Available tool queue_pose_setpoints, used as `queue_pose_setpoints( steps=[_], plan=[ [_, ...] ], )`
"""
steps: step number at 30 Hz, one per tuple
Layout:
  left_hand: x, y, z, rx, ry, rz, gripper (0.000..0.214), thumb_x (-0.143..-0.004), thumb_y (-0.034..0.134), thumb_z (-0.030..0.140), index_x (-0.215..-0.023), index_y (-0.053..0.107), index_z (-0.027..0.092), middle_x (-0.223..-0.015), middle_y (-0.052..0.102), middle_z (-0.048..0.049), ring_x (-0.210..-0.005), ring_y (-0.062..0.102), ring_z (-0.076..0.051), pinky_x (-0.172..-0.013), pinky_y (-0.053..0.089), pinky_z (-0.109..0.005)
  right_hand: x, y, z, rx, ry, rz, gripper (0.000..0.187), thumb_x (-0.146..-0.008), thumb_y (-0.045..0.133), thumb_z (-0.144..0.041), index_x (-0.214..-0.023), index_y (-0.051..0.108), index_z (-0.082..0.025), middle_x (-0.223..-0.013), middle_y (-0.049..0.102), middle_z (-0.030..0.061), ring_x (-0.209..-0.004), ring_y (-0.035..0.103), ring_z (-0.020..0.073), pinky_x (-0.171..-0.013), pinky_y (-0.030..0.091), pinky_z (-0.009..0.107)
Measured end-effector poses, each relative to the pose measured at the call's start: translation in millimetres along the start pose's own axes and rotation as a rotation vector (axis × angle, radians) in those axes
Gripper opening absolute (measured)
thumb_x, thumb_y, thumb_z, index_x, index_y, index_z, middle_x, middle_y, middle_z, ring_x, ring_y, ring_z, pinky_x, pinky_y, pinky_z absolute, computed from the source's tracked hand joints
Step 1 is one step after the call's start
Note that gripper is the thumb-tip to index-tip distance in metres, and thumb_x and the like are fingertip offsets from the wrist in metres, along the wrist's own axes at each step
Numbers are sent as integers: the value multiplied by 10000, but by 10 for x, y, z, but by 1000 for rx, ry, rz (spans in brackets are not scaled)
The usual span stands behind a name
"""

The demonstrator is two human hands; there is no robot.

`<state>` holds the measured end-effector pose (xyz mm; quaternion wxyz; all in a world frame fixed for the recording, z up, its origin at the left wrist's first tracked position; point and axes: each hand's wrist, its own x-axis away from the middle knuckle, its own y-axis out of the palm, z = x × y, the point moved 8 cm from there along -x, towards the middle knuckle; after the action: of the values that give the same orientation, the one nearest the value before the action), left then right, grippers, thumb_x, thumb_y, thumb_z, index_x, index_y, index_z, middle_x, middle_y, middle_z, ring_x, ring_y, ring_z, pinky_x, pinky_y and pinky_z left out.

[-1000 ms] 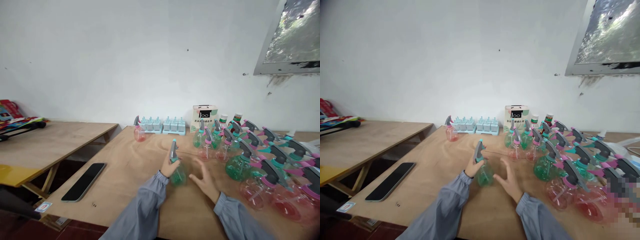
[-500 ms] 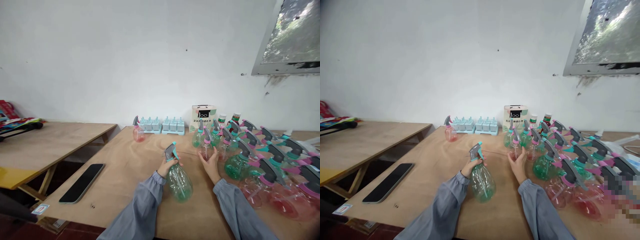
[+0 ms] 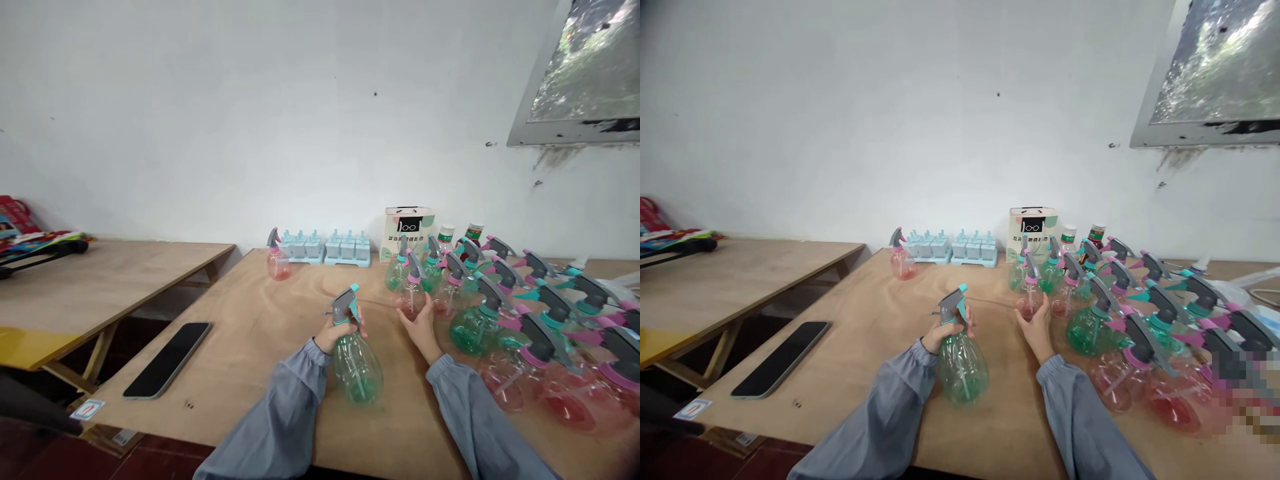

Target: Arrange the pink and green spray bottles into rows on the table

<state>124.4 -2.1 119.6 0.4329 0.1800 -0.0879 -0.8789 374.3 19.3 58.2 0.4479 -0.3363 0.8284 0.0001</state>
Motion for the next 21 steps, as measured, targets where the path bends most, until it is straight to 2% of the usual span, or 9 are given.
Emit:
queue_pose_setpoints(
  steps=[4,6,11,13,17,19,21],
  plan=[
    [-3,47,72,10,54,-46,367,-577,771,340,-916,689,226,-1016,726,-66,-623,645,-176,-861,527,-447,13,2,11,-21,-2,-5,971,-822,589,-669,-1493,208,-80,-1470,360,267,-1395,363,371,-1134,322,568],
    [-14,40,91,25,74,-30,415,-567,776,341,-948,682,206,-1057,726,-75,-587,624,-142,-911,514,-452,20,7,25,-35,9,-14,959,-824,583,-673,-1488,216,-86,-1468,365,264,-1392,369,367,-1134,325,565],
    [-33,-116,41,55,28,114,343,-553,759,338,-827,616,189,-840,720,-46,-620,658,-171,-822,535,-407,30,8,48,-44,16,-17,957,-815,580,-691,-1471,237,-85,-1441,391,260,-1368,394,365,-1130,330,564],
    [-27,-109,68,49,47,96,343,-570,751,321,-862,629,188,-891,726,-51,-640,673,-171,-850,529,-412,30,10,54,-45,14,-19,958,-811,585,-688,-1463,245,-74,-1434,393,265,-1362,397,367,-1130,328,564],
    [-16,-41,123,29,92,38,474,-598,753,316,-1048,661,197,-1137,713,-85,-639,657,-138,-943,498,-447,34,15,70,-51,23,-28,950,-809,599,-669,-1461,250,-73,-1439,383,268,-1362,395,370,-1127,330,569],
    [-26,-53,107,26,83,51,499,-593,757,331,-1064,658,199,-1146,712,-90,-670,668,-151,-923,506,-441,37,12,73,-54,24,-30,944,-810,600,-662,-1462,250,-75,-1440,380,267,-1363,392,372,-1125,332,570],
    [-39,-128,82,33,72,115,441,-581,749,341,-987,654,197,-1048,727,-75,-706,687,-180,-851,527,-412,38,10,72,-56,20,-29,946,-808,599,-666,-1461,253,-74,-1433,386,265,-1362,394,375,-1122,336,570]
  ],
)
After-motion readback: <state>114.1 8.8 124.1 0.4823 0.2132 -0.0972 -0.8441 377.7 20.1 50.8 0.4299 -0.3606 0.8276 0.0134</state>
